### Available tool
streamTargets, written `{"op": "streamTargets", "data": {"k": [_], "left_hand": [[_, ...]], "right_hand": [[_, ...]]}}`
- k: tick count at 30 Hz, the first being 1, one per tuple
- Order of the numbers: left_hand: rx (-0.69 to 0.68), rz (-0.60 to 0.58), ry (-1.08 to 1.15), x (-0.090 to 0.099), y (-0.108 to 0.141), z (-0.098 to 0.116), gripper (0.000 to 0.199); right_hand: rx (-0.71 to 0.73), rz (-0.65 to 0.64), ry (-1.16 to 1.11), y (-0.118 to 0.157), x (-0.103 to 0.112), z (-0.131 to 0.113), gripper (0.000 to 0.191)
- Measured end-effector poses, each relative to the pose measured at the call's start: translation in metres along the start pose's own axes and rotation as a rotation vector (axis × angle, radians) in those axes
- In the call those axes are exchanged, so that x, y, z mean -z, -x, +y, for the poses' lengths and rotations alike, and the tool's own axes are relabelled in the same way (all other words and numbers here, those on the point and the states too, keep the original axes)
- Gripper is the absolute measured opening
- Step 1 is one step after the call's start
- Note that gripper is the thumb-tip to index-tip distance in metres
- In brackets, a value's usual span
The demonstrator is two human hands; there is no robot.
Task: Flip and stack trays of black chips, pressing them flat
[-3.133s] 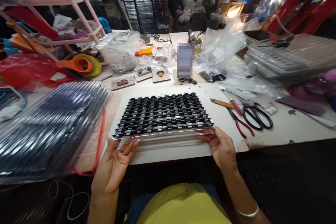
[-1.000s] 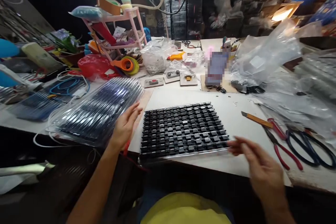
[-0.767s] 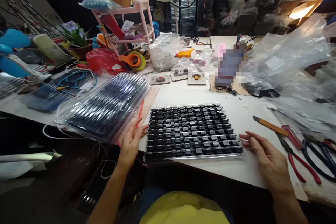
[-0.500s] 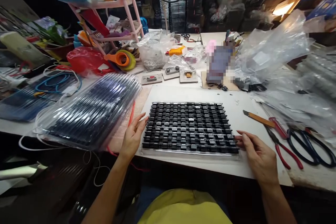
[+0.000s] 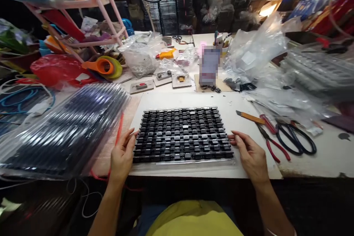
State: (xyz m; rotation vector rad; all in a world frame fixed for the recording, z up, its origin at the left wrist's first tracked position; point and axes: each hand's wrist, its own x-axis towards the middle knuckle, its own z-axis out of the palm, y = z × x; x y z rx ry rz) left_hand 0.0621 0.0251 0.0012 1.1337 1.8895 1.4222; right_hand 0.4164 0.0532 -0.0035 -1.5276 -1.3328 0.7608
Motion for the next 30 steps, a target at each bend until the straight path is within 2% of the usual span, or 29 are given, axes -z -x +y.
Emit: {"op": "streamTargets", "data": {"k": [4, 10, 22, 30], "left_hand": [[0.025, 0.005, -0.068, 0.001, 0.005, 0.002, 0.044], [0.051, 0.048, -0.039, 0.000, 0.013, 0.005, 0.042], [-0.010, 0.037, -0.095, -0.001, 0.012, 0.000, 0.043], [0.009, 0.024, -0.080, 0.005, 0.011, -0.001, 0.043]], "right_hand": [[0.016, -0.002, -0.010, 0.000, 0.000, -0.002, 0.033], [0.023, -0.039, -0.026, 0.000, -0.001, -0.002, 0.032], [0.072, -0.055, 0.025, -0.001, -0.001, 0.005, 0.031], [0.086, -0.062, 0.070, -0.002, -0.002, 0.006, 0.032]]}}
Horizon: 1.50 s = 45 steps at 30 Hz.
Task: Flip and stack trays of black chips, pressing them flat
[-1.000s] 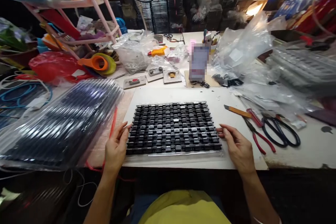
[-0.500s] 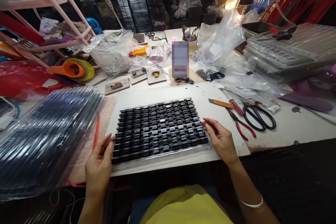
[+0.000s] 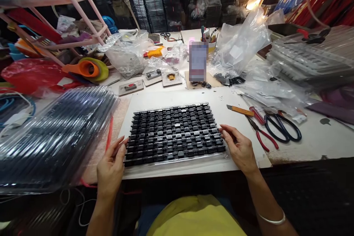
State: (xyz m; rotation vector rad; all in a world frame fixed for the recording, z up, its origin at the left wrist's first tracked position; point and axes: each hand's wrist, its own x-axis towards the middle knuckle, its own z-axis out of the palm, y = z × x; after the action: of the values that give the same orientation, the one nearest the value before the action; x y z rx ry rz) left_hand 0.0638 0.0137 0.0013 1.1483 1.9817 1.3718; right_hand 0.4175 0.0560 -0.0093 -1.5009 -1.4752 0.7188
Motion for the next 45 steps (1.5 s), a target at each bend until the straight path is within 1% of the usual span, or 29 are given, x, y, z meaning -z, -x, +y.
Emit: {"op": "streamTargets", "data": {"k": [2, 5, 7, 9, 12, 15, 20, 23, 25, 28, 33, 40, 45], "left_hand": [[0.016, -0.037, 0.004, 0.001, -0.008, 0.000, 0.046], [0.013, -0.108, 0.030, -0.004, -0.024, 0.006, 0.049], [-0.004, -0.125, 0.017, -0.009, -0.032, 0.011, 0.049], [-0.013, -0.133, 0.032, -0.014, -0.036, 0.014, 0.048], [0.016, -0.124, 0.174, -0.018, -0.035, 0.016, 0.046], [0.030, -0.095, 0.345, -0.017, -0.031, 0.014, 0.045], [-0.003, -0.042, 0.565, -0.013, -0.027, 0.012, 0.046], [-0.015, -0.042, 0.665, -0.012, -0.027, 0.013, 0.048], [-0.032, -0.040, 0.701, -0.012, -0.027, 0.014, 0.049], [-0.046, -0.016, 0.713, -0.013, -0.026, 0.014, 0.049], [-0.075, 0.025, 0.679, -0.013, -0.026, 0.016, 0.049], [-0.064, 0.048, 0.611, -0.013, -0.025, 0.017, 0.050], [-0.055, 0.036, 0.627, -0.013, -0.027, 0.014, 0.048]], "right_hand": [[0.029, -0.029, 0.033, -0.006, 0.001, -0.002, 0.032], [0.052, -0.123, 0.042, -0.023, 0.000, -0.007, 0.033], [0.029, -0.189, -0.008, -0.036, -0.003, -0.011, 0.037], [-0.005, -0.208, -0.089, -0.046, -0.007, -0.013, 0.038], [-0.069, -0.186, -0.227, -0.050, -0.011, -0.014, 0.037], [-0.122, -0.157, -0.368, -0.045, -0.009, -0.014, 0.032], [-0.112, -0.060, -0.606, -0.038, -0.004, -0.018, 0.029], [-0.117, -0.025, -0.663, -0.038, -0.004, -0.021, 0.028], [-0.136, -0.029, -0.701, -0.038, -0.004, -0.021, 0.029], [-0.138, -0.031, -0.751, -0.038, -0.003, -0.019, 0.030], [-0.065, -0.016, -0.763, -0.037, -0.003, -0.019, 0.028], [-0.022, -0.033, -0.699, -0.035, -0.002, -0.022, 0.029], [-0.012, -0.040, -0.696, -0.036, -0.002, -0.020, 0.031]]}}
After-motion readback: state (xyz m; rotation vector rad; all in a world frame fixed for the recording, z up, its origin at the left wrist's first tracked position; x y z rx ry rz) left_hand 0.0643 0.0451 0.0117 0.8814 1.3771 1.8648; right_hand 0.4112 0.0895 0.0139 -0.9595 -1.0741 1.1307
